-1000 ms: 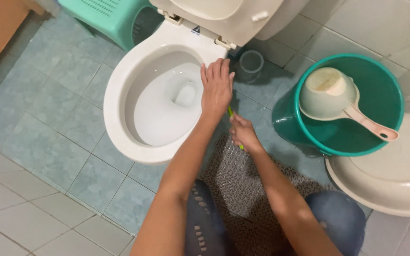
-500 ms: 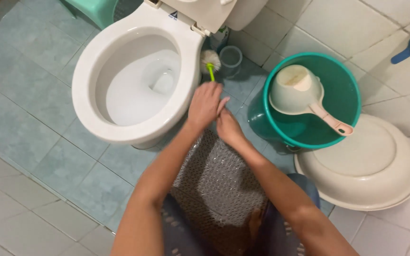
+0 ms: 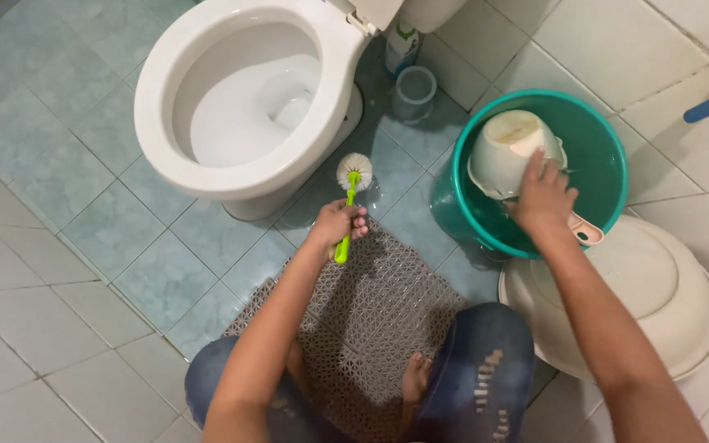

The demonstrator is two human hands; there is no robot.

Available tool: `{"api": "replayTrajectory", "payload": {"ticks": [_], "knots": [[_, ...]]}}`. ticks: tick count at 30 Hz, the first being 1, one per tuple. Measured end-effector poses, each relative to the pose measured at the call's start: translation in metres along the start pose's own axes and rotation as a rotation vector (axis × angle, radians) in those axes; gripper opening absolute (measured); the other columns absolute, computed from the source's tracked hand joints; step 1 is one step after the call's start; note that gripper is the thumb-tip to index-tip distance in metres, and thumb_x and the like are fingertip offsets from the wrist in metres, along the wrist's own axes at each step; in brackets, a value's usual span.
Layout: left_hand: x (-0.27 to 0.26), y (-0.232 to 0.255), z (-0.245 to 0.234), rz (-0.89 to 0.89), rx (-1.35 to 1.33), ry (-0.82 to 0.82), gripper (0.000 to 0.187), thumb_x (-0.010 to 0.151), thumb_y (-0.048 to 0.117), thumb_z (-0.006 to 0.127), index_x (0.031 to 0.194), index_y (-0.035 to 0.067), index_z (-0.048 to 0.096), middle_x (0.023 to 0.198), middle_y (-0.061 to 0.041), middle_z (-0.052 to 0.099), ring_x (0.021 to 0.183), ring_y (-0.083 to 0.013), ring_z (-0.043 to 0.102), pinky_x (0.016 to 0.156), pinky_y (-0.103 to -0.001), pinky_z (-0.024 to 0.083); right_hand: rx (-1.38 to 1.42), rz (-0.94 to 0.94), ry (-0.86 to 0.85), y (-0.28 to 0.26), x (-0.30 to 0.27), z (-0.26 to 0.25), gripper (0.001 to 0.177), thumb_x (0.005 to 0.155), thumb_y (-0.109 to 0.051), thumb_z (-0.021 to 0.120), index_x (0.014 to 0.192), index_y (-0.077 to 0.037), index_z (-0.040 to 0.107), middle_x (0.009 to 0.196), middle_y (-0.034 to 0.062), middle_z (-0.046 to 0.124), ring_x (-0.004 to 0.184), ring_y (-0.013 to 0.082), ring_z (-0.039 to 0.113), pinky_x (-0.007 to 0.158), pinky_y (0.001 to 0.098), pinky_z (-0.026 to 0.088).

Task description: The person squats beside a toilet and uses a green toilet brush to scrub the rim and interior. They repeatedly scoop water from a green bucket with a white scoop and pour it into the bowl while scrubbing. The person rinses the brush in the bowl and finishes by placing the brush and scoop back in the bucket.

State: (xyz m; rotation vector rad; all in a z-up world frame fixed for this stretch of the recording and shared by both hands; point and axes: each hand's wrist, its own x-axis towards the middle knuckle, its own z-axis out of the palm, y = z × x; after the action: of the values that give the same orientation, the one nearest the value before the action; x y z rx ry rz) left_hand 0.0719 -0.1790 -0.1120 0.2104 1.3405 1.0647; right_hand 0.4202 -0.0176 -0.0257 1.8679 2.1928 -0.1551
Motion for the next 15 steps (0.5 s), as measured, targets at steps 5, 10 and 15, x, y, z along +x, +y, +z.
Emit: {"api": "replayTrajectory", "payload": {"ticks": [5,10,15], "knots": [[-0.032,0.011,0.004,-0.026,0.044,-0.021,0.044,0.105,0.008,0.052,0.143,-0.012,0.044,0.08,-0.004,0.064,0.066,-0.0113,0.071,0.067,-0.031,0.073,0.002,-0.017,-0.052,0.021,-0.004,0.007,0.095,0.1,0.001,0.065,0.175,-0.003,0.008,0.153,0.0361,0.049,0.124,0.0555,0.066,0.099,0.065,0.054],[-0.038,0.01,0.006,-0.048,0.039,-0.022,0.064,0.105,0.005,0.048,0.159,-0.018,0.023,0.094,-0.007,0.065,0.072,-0.0093,0.07,0.073,-0.033,0.074,0.043,-0.06,-0.058,0.092,0.058,0.074,0.068,0.1,-0.033,0.059,0.152,0.009,0.048,0.109,0.0337,0.076,0.096,0.056,0.078,0.076,0.0642,0.063],[-0.024,0.009,0.01,-0.101,-0.175,-0.076,0.073,0.104,-0.005,0.058,0.166,-0.007,0.02,0.098,-0.015,0.069,0.065,-0.0181,0.069,0.07,-0.034,0.073,1.005,0.309,-0.444,0.062,-0.018,-0.058,0.039,0.119,-0.019,0.054,0.113,0.016,0.072,0.096,0.0227,0.077,0.067,0.0287,0.061,0.061,0.0422,0.054]]}}
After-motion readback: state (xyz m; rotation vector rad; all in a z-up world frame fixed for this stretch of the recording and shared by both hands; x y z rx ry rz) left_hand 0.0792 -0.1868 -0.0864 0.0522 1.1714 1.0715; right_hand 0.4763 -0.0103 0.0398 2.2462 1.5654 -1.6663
